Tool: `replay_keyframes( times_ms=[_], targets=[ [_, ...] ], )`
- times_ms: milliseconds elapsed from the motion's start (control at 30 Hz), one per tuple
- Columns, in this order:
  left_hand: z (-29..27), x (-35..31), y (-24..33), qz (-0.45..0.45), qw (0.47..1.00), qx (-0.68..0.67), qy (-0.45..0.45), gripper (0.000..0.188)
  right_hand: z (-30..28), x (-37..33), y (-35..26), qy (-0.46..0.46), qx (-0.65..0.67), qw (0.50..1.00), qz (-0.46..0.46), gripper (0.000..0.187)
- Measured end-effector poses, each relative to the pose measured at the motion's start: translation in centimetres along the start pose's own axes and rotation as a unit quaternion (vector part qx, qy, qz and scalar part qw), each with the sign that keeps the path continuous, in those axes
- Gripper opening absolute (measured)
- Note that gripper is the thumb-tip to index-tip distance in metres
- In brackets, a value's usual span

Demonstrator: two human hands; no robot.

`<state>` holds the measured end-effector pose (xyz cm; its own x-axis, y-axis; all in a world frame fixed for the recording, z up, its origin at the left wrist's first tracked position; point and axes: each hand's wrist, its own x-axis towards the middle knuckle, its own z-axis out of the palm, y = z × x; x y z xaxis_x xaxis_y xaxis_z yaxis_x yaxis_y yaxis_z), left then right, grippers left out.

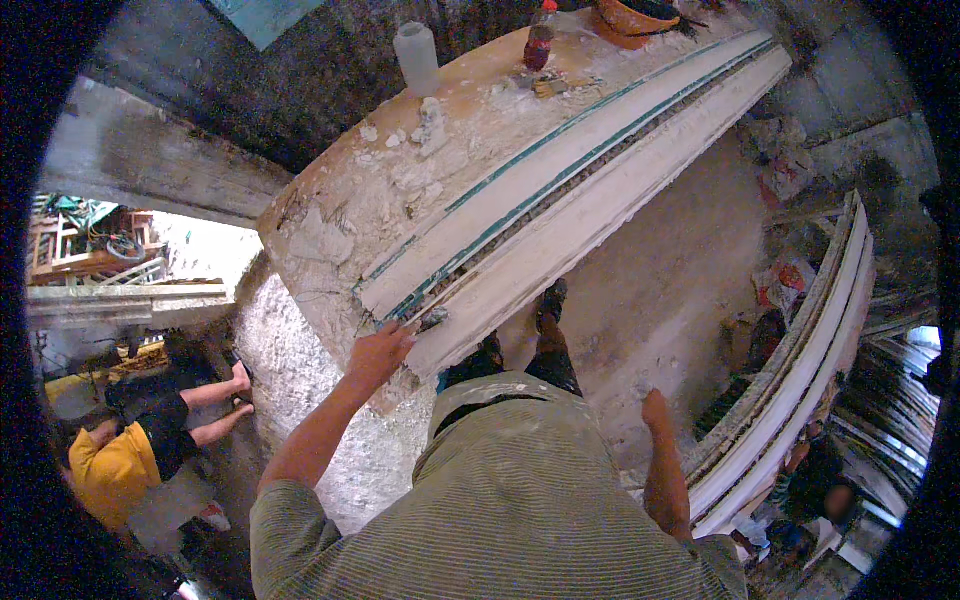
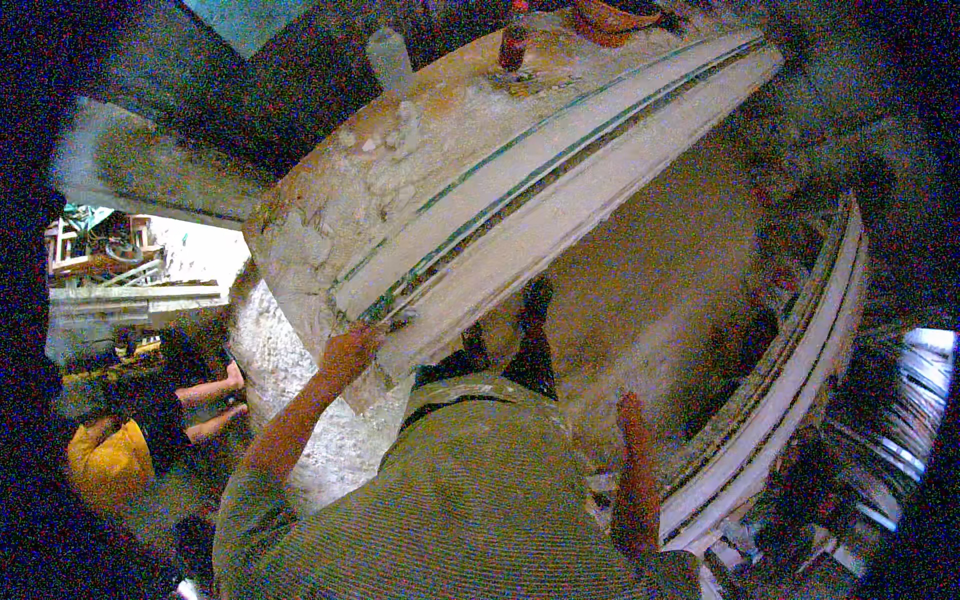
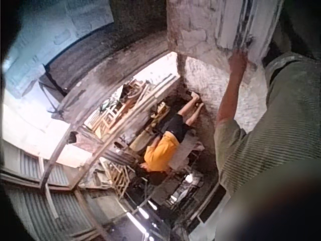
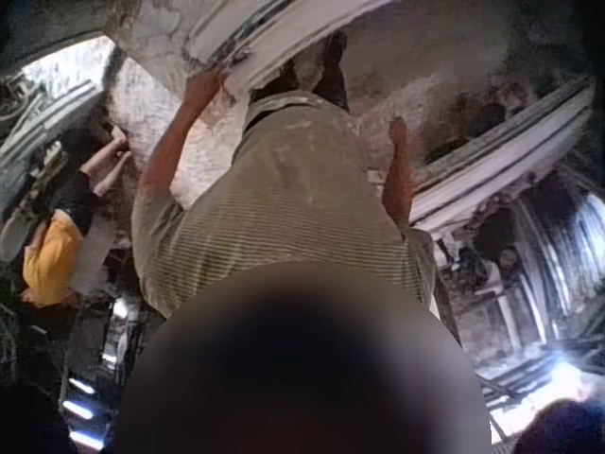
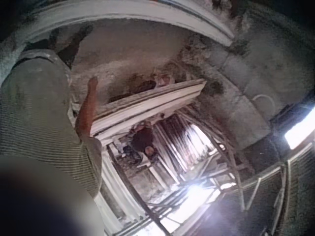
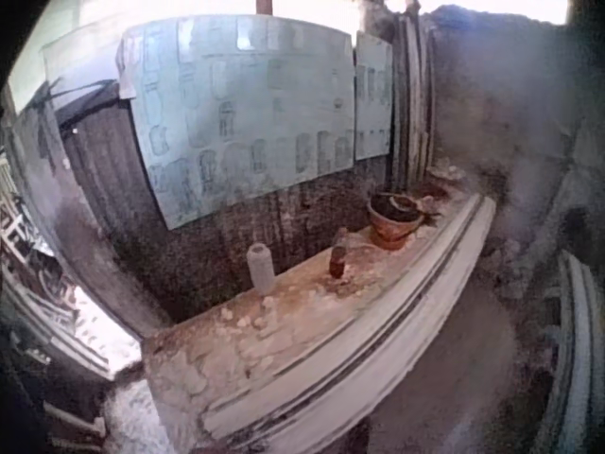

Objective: The person uses a scraper to remove material from long white wooden planks resting on a workbench. They repeatedly scrape along the length of the planks, occasionally pausing to wipe the tool or adjust their grip.

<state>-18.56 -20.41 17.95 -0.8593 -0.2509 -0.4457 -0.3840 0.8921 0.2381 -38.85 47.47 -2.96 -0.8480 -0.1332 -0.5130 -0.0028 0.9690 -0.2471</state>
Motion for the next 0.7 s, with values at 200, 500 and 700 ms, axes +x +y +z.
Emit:
replay_keyframes(
  times_ms=[200, 500, 700],
  targets=[
    [-1.9, 13.3, 8.7, 0.109, 0.988, -0.053, 0.094, 0.032, -2.2, 4.0, -13.7, 0.017, 0.262, 0.959, -0.105, 0.036],
    [-4.9, 20.9, 15.0, 0.079, 0.994, -0.044, 0.06, 0.027, -10.5, 15.9, -35.6, 0.232, 0.255, 0.926, -0.15, 0.025],
    [-4.7, 7.0, 4.2, -0.002, 0.997, -0.055, -0.054, 0.03, -10.6, 16.9, -31.4, 0.181, 0.469, 0.841, -0.201, 0.029]
  ],
)
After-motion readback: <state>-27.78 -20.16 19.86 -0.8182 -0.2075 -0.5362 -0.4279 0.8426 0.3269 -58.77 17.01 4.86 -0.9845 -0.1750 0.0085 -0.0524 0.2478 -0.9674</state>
